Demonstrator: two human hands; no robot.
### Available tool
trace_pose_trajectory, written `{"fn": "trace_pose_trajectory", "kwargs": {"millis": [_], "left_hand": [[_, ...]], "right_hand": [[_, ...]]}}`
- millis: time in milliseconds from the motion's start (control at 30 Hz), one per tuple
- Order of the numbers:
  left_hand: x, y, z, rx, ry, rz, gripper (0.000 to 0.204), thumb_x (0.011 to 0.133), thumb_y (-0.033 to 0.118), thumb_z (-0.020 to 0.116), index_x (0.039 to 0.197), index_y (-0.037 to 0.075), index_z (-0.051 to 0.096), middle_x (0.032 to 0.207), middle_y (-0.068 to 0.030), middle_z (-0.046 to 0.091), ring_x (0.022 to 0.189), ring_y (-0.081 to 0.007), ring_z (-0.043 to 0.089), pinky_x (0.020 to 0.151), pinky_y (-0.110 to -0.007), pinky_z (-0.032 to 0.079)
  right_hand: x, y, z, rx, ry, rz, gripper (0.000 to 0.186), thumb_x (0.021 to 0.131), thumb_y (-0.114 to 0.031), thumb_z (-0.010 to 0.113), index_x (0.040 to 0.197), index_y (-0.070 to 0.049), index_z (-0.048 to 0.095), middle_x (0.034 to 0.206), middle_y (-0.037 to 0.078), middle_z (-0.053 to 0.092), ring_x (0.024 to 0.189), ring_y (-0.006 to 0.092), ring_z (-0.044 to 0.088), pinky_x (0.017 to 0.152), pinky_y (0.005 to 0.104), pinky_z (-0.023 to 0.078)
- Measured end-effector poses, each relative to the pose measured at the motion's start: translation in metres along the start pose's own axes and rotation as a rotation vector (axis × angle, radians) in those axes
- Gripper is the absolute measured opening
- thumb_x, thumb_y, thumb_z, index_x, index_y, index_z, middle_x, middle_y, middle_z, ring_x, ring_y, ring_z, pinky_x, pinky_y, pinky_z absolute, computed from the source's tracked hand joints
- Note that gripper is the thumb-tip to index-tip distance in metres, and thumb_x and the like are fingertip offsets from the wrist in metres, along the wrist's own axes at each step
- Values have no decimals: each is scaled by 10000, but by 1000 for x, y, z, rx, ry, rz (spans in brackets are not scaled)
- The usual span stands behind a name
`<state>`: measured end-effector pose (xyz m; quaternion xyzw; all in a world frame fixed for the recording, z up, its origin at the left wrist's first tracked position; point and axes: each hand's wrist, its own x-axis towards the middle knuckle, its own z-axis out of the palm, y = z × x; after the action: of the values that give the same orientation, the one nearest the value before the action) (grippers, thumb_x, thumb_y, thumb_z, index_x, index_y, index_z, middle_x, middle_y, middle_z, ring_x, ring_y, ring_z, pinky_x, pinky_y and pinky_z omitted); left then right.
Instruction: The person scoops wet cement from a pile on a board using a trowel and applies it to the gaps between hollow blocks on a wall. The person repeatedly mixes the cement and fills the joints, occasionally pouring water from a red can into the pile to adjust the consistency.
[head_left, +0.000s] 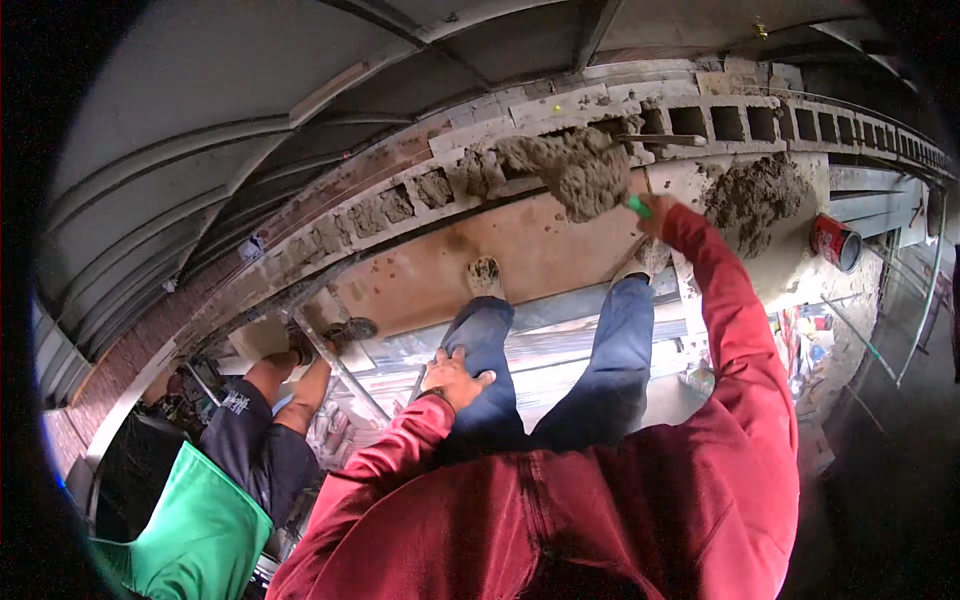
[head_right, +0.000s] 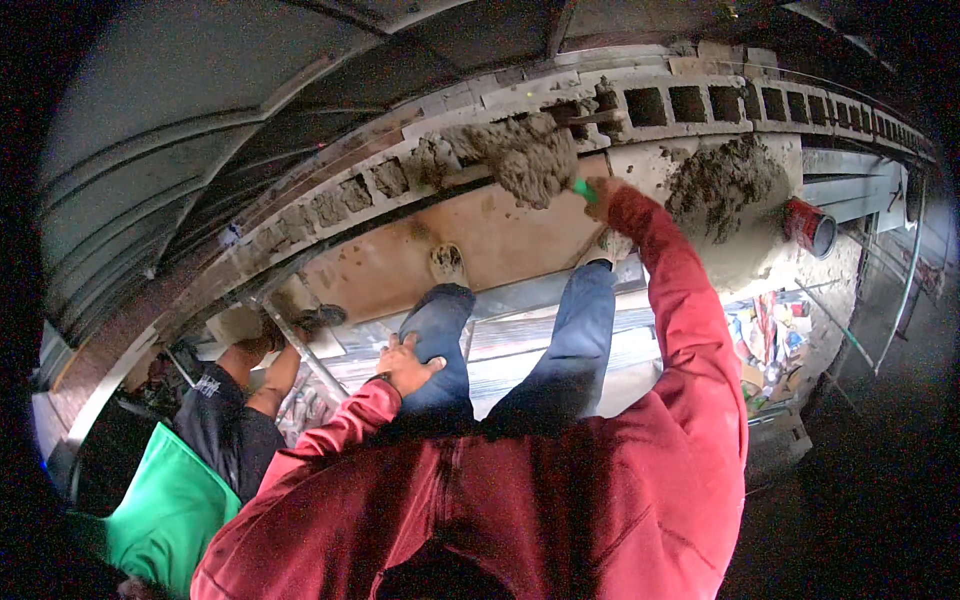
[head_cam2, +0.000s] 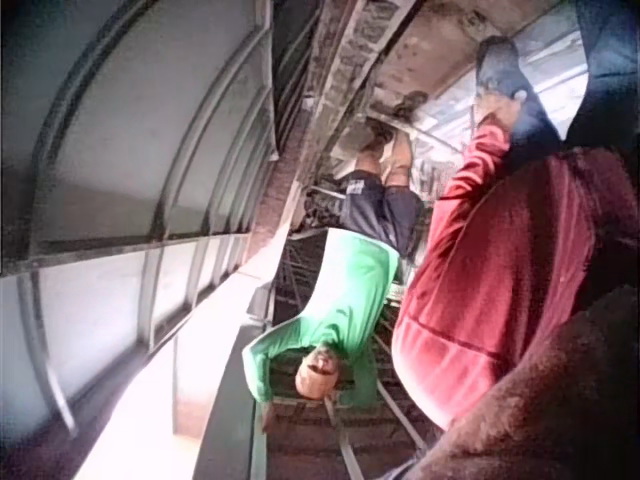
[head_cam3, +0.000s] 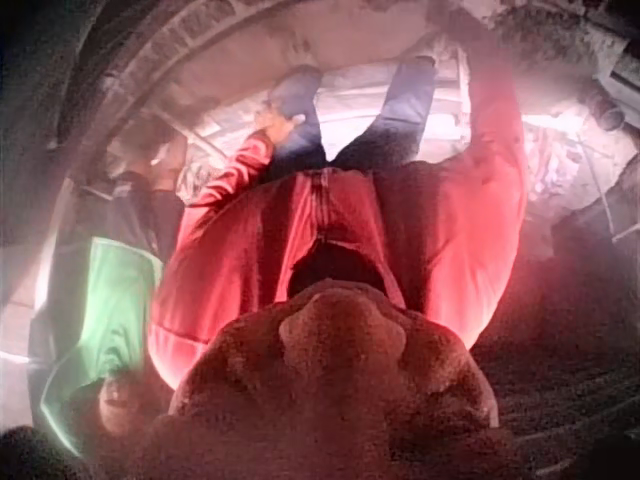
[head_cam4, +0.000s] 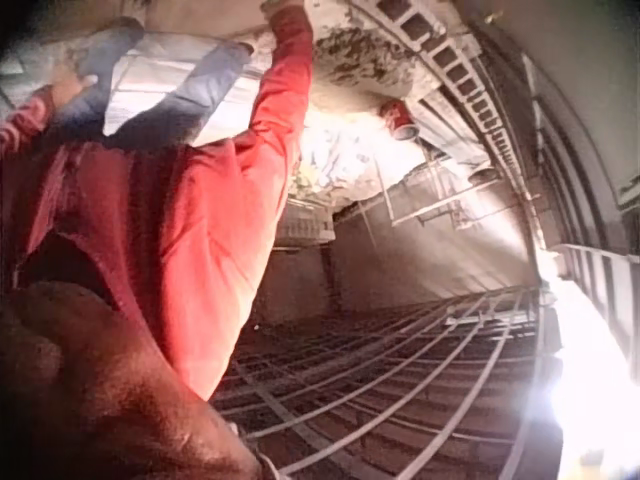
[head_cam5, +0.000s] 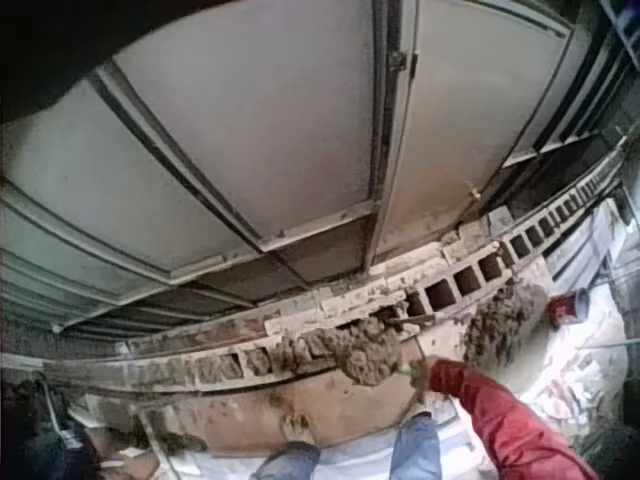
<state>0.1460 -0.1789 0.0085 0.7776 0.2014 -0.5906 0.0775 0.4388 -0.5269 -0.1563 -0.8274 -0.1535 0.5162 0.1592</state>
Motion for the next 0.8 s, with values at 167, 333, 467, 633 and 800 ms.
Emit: {"fn": "trace_pose_trajectory", "kwargs": {"millis": [167,333,467,633,800], "left_hand": [[-6,-11,10,-58,25,-27,840,739,608,598,1340,58,396,1295,-271,412,1184,-437,425,992,-458,379],[-8,-5,-3,-45,-34,-37,879,748,635,570,1372,56,350,1376,-272,339,1233,-438,394,1010,-450,369],[-8,-13,4,-38,-32,-34,855,761,620,563,1371,58,355,1385,-260,333,1248,-434,376,1013,-454,365],[-6,-24,16,-83,15,-48,815,759,610,565,1339,61,402,1296,-258,428,1195,-419,433,997,-440,373],[-6,-20,0,-92,9,-24,814,761,603,571,1342,59,400,1309,-257,415,1186,-422,443,988,-441,386]], "right_hand": [[26,-52,-24,-303,333,19,452,809,-304,622,1201,-132,479,943,180,642,882,342,627,745,444,505],[61,-30,18,-402,565,-69,348,850,-256,583,1155,-123,481,1068,159,592,948,345,597,766,452,497],[40,-21,38,-204,520,-40,375,861,-249,572,1188,-113,450,1096,144,587,989,357,580,818,457,482],[-7,-38,93,176,753,231,414,807,-219,629,1173,-137,454,1024,203,602,870,426,590,704,495,474],[58,-51,143,350,620,627,408,786,-220,634,1141,-98,476,924,231,617,856,436,592,704,499,476]]}}
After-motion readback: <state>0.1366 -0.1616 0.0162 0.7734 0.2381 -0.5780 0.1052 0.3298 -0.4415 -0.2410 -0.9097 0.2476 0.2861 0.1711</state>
